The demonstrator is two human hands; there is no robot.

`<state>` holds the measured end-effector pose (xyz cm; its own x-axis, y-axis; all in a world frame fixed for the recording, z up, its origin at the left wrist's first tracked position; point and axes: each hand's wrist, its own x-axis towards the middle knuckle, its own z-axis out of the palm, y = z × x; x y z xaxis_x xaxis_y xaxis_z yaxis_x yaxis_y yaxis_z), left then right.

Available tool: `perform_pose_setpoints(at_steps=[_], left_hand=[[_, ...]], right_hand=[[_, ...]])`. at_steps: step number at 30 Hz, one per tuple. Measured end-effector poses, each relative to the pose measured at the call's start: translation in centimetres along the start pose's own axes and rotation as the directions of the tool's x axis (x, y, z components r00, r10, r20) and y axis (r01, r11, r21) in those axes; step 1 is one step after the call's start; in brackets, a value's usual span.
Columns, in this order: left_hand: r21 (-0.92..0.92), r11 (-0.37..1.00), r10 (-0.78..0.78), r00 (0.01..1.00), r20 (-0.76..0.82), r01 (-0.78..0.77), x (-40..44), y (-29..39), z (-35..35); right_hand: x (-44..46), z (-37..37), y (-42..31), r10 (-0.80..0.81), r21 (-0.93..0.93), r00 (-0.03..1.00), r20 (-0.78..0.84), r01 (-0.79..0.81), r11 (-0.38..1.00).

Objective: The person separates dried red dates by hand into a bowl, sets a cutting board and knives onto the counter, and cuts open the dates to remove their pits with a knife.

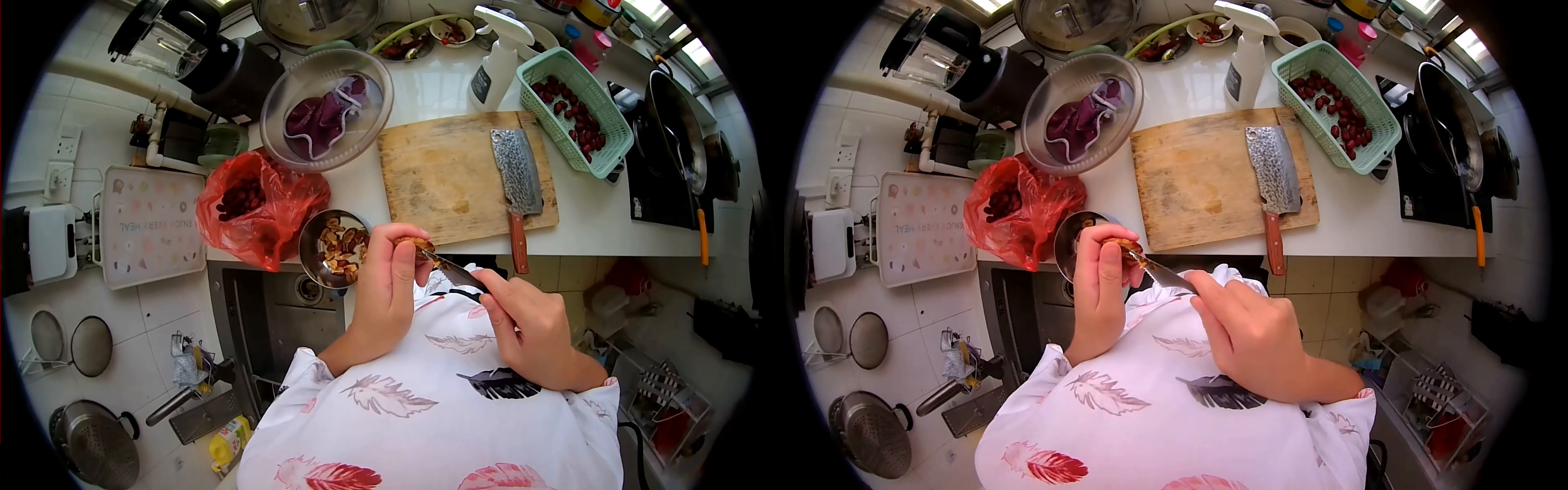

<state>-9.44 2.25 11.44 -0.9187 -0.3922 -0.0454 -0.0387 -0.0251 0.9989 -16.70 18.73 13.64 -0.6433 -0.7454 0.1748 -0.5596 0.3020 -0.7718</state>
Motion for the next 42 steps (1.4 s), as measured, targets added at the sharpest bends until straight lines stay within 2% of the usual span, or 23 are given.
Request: perform_pose_setpoints(at_steps=[3, 5, 8, 11, 14, 17, 19, 25, 29, 31, 33, 34, 36, 37, 38, 40, 42], left_hand=[[0.083, 0.997, 0.011, 1.000, -0.025, -0.008, -0.2, -0.2, 0.2], [0.138, 0.990, 0.023, 0.999, -0.032, -0.018, -0.5, -0.8, 0.4], [0.178, 0.983, 0.043, 0.999, 0.029, -0.047, -0.7, -1.4, 0.5], [0.155, 0.984, 0.079, 0.996, 0.028, -0.083, -0.8, -0.9, 0.4], [0.135, 0.991, 0.019, 0.999, 0.043, -0.025, -0.7, -0.5, 0.3], [0.207, 0.975, 0.062, 0.996, 0.071, -0.076, -0.7, -0.1, 0.3], [0.348, 0.926, 0.129, 0.989, 0.066, -0.144, -0.6, 0.0, 0.2], [0.340, 0.934, 0.085, 0.993, 0.081, -0.108, -0.8, 0.2, 0.3], [0.297, 0.951, 0.058, 0.993, 0.108, -0.087, -0.7, 0.3, 0.3], [0.283, 0.959, -0.013, 0.990, 0.142, -0.028, -0.6, 0.2, 0.2], [0.243, 0.970, -0.003, 0.991, 0.137, -0.030, -0.6, 0.0, 0.2], [0.203, 0.979, 0.007, 0.992, 0.129, -0.034, -0.6, -0.1, 0.2], [0.166, 0.986, 0.014, 0.992, 0.126, -0.035, -0.6, -0.1, 0.2], [0.128, 0.991, 0.022, 0.992, 0.120, -0.037, -0.6, -0.1, 0.2], [0.130, 0.991, 0.020, 0.993, 0.116, -0.035, -0.7, -0.2, 0.1], [0.003, 1.000, 0.015, 0.990, 0.137, -0.015, -0.8, -0.4, 0.0], [-0.060, 0.998, 0.018, 0.989, 0.145, -0.009, -0.9, -0.3, 0.0]], right_hand=[[-0.2, -0.1, -0.2, -0.006, -0.078, 1.000, 0.009, 0.007, 0.997], [-0.4, -0.1, -0.4, -0.018, -0.192, 1.000, -0.005, 0.016, 0.981], [-0.2, 0.0, -0.2, -0.040, -0.239, 0.998, -0.044, 0.029, 0.971], [-0.2, -0.6, -0.4, -0.045, -0.250, 0.999, -0.005, 0.042, 0.967], [-0.5, -1.7, -0.9, 0.014, -0.242, 0.998, 0.064, 0.002, 0.970], [-0.6, -1.8, -1.0, -0.001, -0.269, 0.997, 0.075, 0.021, 0.963], [-0.6, -1.8, -1.0, -0.021, -0.278, 0.996, 0.082, 0.043, 0.960], [-0.8, -1.7, -1.1, -0.044, -0.329, 0.990, 0.132, 0.086, 0.940], [-0.7, -1.4, -0.3, -0.067, -0.214, 0.989, 0.128, 0.094, 0.972], [-0.8, -1.0, 0.1, -0.061, -0.185, 0.991, 0.123, 0.083, 0.979], [-0.8, -0.6, 0.6, -0.031, 0.004, 0.994, 0.100, 0.031, 1.000], [-1.0, -0.2, 0.9, -0.031, 0.004, 0.995, 0.100, 0.030, 1.000], [-1.1, 0.7, 1.2, 0.054, 0.312, 0.998, 0.019, -0.058, 0.948], [-1.1, 0.6, 1.3, 0.051, 0.313, 0.998, 0.021, -0.056, 0.948], [-1.0, 0.5, 1.3, 0.121, 0.413, 0.985, 0.126, -0.163, 0.896], [-0.9, 0.2, 1.4, 0.175, 0.496, 0.956, 0.234, -0.273, 0.825], [-0.8, 0.0, 1.4, 0.225, 0.575, 0.874, 0.431, -0.459, 0.678]])
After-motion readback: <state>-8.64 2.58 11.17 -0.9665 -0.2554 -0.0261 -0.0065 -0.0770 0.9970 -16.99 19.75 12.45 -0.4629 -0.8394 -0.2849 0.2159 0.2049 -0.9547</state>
